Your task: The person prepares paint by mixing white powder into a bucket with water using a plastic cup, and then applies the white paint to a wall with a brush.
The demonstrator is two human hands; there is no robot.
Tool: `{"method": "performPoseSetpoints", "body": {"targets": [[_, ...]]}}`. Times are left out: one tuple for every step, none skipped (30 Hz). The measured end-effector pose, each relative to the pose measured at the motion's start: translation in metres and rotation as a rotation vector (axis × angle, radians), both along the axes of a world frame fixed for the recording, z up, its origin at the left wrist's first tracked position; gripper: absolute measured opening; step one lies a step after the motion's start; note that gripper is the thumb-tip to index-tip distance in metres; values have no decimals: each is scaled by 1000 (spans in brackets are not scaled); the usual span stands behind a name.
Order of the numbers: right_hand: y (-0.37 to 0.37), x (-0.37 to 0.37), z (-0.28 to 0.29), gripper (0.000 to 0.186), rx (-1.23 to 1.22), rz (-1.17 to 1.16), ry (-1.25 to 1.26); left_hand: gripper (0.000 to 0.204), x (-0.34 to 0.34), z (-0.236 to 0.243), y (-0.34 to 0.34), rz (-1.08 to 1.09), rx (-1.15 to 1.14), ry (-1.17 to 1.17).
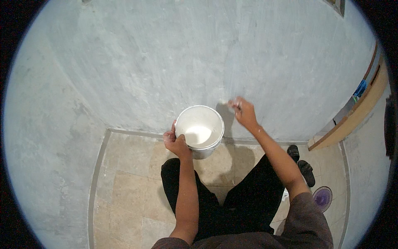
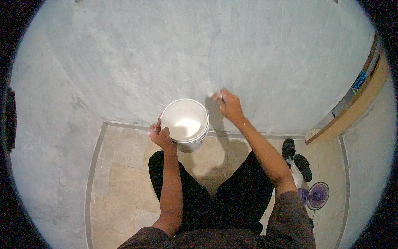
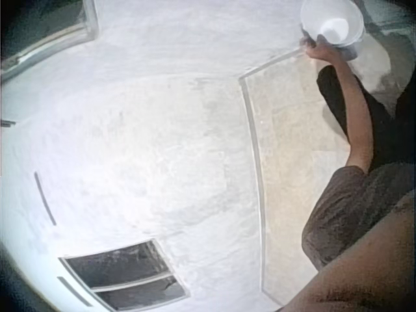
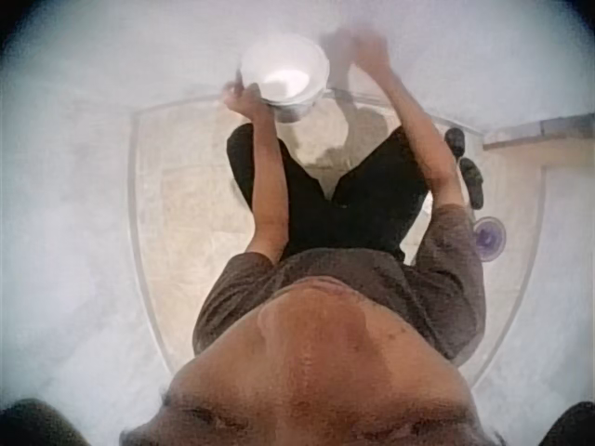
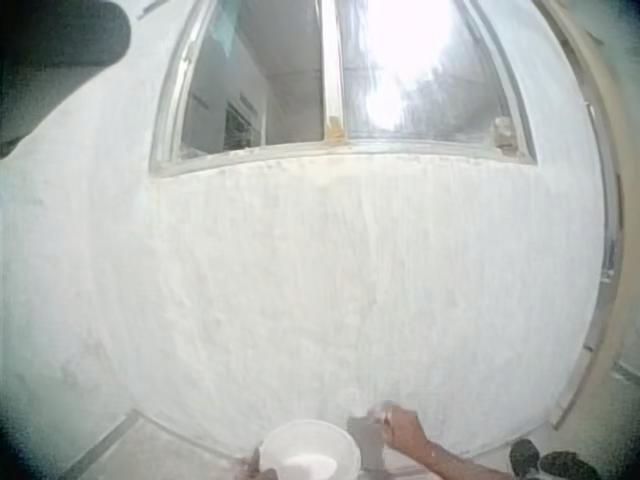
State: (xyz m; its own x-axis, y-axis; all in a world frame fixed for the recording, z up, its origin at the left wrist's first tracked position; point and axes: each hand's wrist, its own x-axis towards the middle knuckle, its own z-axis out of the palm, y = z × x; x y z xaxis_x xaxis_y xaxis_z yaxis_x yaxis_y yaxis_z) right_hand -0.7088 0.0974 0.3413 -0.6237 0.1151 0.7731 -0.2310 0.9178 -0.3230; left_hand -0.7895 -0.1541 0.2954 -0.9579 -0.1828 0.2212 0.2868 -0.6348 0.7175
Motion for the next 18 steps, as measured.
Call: {"method": "performPoseSetpoints", "body": {"targets": [[7,-11,18,12,-39,-11,70,40,1,0,-1,-9,-3,-30],[11,-20,42,12,-61,-14,104,40,0,0,-3,-19,-4,-62],[14,-24,74,12,-77,-20,138,40,2,2,-2,-33,1,-94],[12,-26,105,13,-22,-40,197,40,3,4,-3,-38,-11,-98],[7,-27,134,13,26,-52,256,40,2,5,-7,-34,-28,-102],[1,-28,160,14,41,-46,325,40,1,6,-11,-28,-46,-106],[-1,-24,184,16,69,-50,389,40,1,4,-9,-27,-44,-99],[-2,-23,203,17,157,-28,472,40,-2,1,-7,-25,-47,-90],[-2,-21,217,19,245,-8,552,40,-1,-1,-5,-26,-52,-83],[-1,-21,221,20,332,13,631,40,-1,-3,-4,-28,-39,-86],[-6,-25,209,21,414,-34,594,40,-3,-1,-13,-12,-41,-82],[-6,-21,196,22,525,-95,547,40,-1,2,-10,-19,-21,-82],[-6,-17,180,23,634,-156,499,40,2,4,-7,-19,-26,-85],[-3,-19,156,24,671,-152,440,40,3,6,-5,-11,-34,-85],[-3,-21,129,25,664,-159,379,40,3,8,-4,0,-43,-84],[1,-18,97,29,641,-94,259,40,2,5,-2,0,-37,-73],[0,-14,70,32,664,-47,153,40,-1,0,-2,3,-34,-58],[-5,-11,43,32,632,-10,126,40,-2,-3,-1,2,-30,-45]]}}
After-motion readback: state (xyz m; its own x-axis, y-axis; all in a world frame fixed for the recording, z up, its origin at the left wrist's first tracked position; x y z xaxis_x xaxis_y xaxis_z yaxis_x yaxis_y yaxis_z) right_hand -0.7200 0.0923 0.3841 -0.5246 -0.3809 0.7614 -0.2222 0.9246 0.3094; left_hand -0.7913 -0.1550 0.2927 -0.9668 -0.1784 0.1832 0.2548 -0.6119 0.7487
